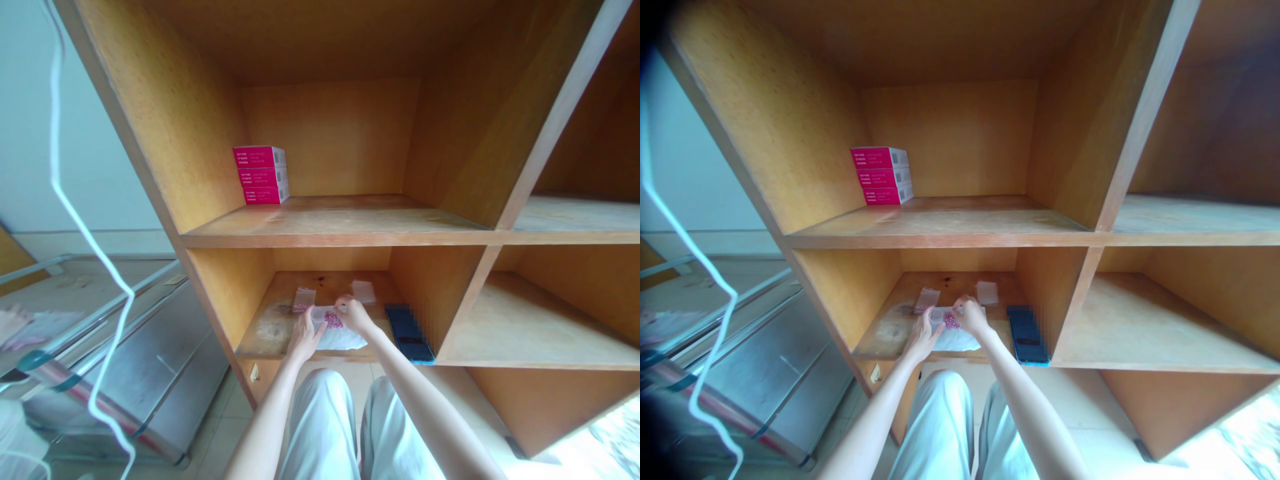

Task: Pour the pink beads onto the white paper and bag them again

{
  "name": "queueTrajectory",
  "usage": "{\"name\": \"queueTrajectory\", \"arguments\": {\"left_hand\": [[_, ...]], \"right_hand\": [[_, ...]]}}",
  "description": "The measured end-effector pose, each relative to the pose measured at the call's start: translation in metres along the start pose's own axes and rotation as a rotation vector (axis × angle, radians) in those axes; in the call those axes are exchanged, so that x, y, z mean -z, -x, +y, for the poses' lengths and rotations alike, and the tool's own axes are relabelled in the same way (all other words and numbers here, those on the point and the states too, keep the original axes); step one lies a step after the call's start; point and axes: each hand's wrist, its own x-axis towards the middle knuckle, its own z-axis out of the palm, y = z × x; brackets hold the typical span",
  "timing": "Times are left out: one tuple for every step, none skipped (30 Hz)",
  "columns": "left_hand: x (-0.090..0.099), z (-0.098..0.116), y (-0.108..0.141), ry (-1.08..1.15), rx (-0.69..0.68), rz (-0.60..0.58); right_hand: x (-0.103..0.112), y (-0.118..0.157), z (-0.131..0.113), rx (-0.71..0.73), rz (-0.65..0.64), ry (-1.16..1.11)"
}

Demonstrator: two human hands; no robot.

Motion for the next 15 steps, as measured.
{"name": "queueTrajectory", "arguments": {"left_hand": [[0.000,0.000,0.000,0.000,-0.003,0.000],[0.000,0.000,0.000,0.000,-0.005,0.002],[0.000,0.001,0.000,-0.001,-0.007,0.006],[0.000,0.000,0.000,-0.003,-0.009,0.009],[0.000,0.000,0.000,-0.006,-0.009,0.012],[0.000,0.000,0.000,-0.008,-0.008,0.015],[0.000,0.000,0.000,-0.010,-0.007,0.014],[0.000,0.000,0.000,-0.011,-0.005,0.012],[0.000,0.001,0.000,-0.009,-0.003,0.010],[0.001,0.001,0.000,-0.006,-0.001,0.007],[0.001,0.002,0.000,-0.002,0.000,0.006],[0.002,0.002,0.000,0.002,0.001,0.006],[0.002,0.003,0.000,0.006,0.002,0.007],[0.002,0.003,0.000,0.009,0.002,0.008],[0.002,0.003,0.000,0.012,0.002,0.008]], "right_hand": [[-0.001,-0.003,-0.005,0.025,0.023,-0.047],[-0.002,-0.005,-0.010,0.042,0.033,-0.084],[-0.004,-0.007,-0.014,0.052,0.031,-0.108],[-0.005,-0.009,-0.018,0.054,0.023,-0.121],[-0.007,-0.010,-0.021,0.055,0.008,-0.124],[-0.008,-0.011,-0.023,0.061,-0.016,-0.124],[-0.010,-0.012,-0.025,0.076,-0.044,-0.124],[-0.011,-0.013,-0.025,0.099,-0.072,-0.128],[-0.011,-0.013,-0.025,0.128,-0.093,-0.141],[-0.012,-0.013,-0.023,0.152,-0.099,-0.160],[-0.012,-0.014,-0.020,0.163,-0.087,-0.180],[-0.012,-0.014,-0.016,0.158,-0.060,-0.196],[-0.012,-0.014,-0.011,0.135,-0.027,-0.202],[-0.012,-0.015,-0.005,0.102,0.004,-0.195],[-0.012,-0.014,0.002,0.064,0.020,-0.171]]}}
